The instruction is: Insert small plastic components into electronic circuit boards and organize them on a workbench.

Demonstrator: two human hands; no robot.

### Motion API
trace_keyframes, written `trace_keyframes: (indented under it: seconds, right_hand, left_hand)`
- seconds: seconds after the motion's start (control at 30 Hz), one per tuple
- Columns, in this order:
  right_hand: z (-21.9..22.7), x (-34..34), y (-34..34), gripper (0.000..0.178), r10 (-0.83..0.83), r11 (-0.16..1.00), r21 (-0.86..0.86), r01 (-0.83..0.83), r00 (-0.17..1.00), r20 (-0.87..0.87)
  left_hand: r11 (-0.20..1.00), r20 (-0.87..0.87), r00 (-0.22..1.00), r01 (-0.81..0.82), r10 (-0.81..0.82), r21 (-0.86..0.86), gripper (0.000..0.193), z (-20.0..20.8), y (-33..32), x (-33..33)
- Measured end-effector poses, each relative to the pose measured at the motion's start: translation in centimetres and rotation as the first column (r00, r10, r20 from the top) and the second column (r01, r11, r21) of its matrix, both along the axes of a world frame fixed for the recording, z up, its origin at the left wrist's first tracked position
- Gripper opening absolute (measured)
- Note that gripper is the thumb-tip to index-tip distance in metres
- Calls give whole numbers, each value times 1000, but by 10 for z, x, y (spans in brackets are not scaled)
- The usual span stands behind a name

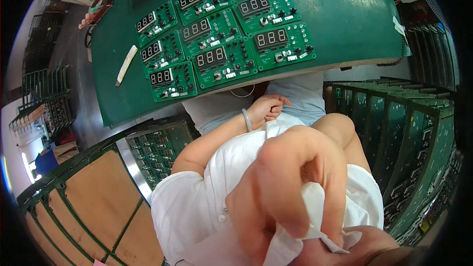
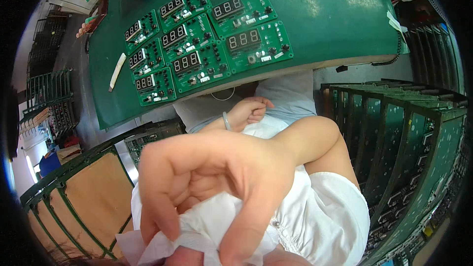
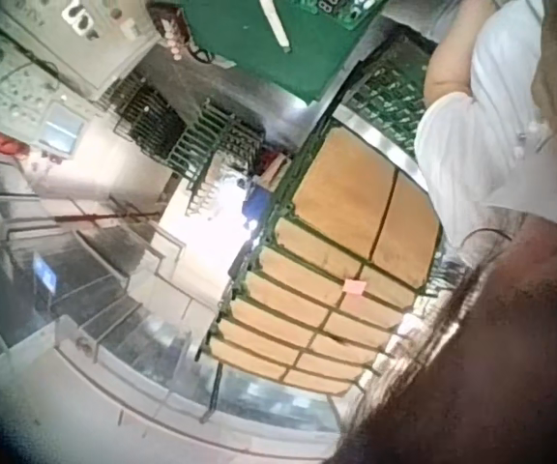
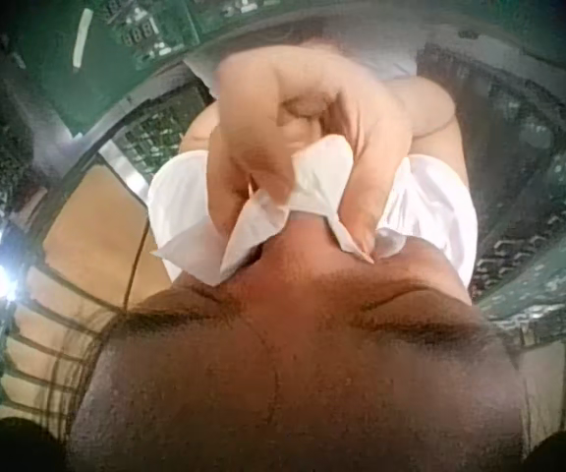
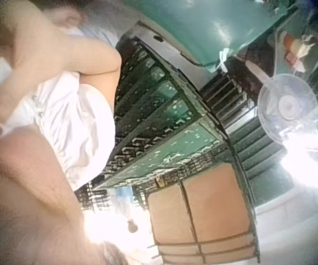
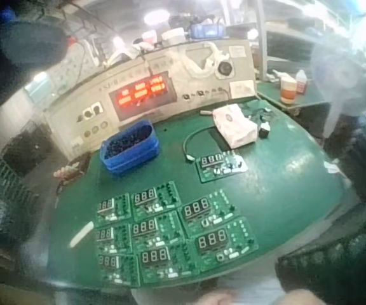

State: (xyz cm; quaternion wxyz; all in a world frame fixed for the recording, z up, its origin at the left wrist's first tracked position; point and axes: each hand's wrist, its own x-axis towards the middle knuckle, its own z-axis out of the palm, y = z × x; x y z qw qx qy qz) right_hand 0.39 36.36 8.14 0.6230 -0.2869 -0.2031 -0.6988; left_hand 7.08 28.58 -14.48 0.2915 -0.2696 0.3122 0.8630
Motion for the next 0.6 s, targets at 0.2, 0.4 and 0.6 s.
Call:
trace_keyframes:
  seconds: [0.2,0.4,0.6]
  right_hand:
    - [1,4,6,49,140,987,76,-144,989,53]
    - [-2,-7,7,49,60,997,54,-54,990,-128]
    - [-4,1,8,46,56,996,80,-47,993,-105]
  left_hand:
    - [999,2,999,-32,32,-14,19,3,0,4]
    - [998,3,998,-66,66,20,20,3,-2,2]
    - [998,31,998,-62,61,29,20,6,2,4]
